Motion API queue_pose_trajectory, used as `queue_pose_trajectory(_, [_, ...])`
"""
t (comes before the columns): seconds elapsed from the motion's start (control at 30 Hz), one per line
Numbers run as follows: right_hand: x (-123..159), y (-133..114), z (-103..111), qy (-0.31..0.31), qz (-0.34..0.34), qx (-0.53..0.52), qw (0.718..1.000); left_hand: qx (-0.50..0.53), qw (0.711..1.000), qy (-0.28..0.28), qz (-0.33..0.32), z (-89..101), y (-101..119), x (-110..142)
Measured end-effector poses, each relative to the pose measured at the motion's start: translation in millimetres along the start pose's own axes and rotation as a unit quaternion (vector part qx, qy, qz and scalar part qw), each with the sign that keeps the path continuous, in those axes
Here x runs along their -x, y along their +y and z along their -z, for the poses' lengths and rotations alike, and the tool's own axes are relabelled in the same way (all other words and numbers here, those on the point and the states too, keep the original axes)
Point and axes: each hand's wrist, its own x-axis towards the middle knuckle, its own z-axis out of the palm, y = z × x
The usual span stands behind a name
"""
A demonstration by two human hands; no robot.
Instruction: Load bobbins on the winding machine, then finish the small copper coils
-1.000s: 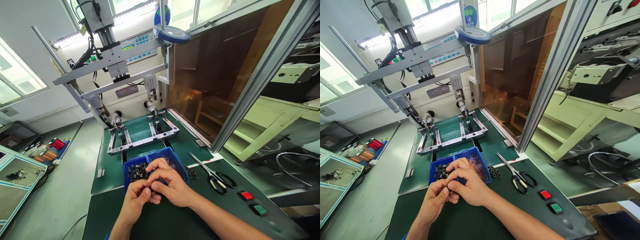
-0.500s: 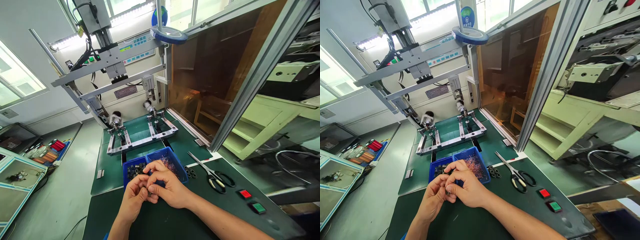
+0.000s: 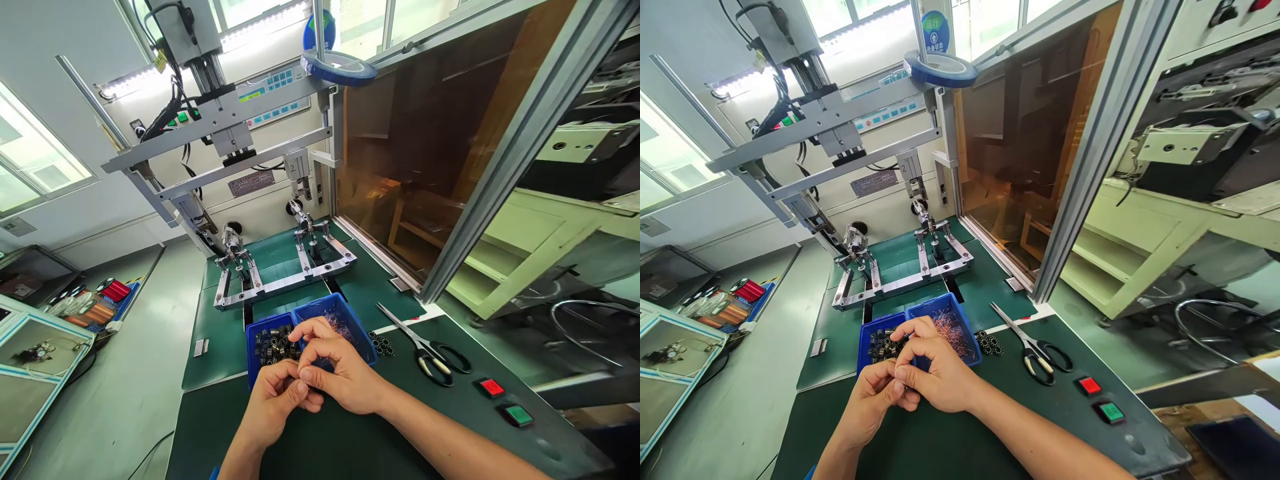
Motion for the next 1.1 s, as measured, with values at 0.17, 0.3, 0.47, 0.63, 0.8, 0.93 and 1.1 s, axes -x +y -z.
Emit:
queue_pose_trajectory(0.17, [-1,1,0,0.014,0.008,0.01,1.0,-0.055,0.998,0.005,-0.042,-4.2,3,0])
queue_pose_trajectory(0.3, [0,2,-3,0.041,0.015,0.015,0.999,-0.141,0.986,0.018,-0.089,-7.9,5,1])
queue_pose_trajectory(0.47, [0,2,-5,0.057,0.015,0.025,0.998,-0.104,0.991,0.034,-0.075,-7.8,3,1])
queue_pose_trajectory(0.63, [-1,1,-7,0.074,0.029,0.056,0.995,-0.103,0.991,0.033,-0.085,-7.6,2,0])
queue_pose_trajectory(0.8, [1,1,-10,0.103,0.06,0.07,0.99,-0.143,0.984,0.023,-0.1,-6.9,2,-2])
queue_pose_trajectory(0.93, [-4,-1,-4,0.102,0.049,0.072,0.991,-0.11,0.99,0.029,-0.086,-3.6,-1,-2])
queue_pose_trajectory(1.1, [-4,-10,28,0.204,0.06,0.123,0.969,-0.041,0.996,0.06,-0.059,-1.8,-4,-2])
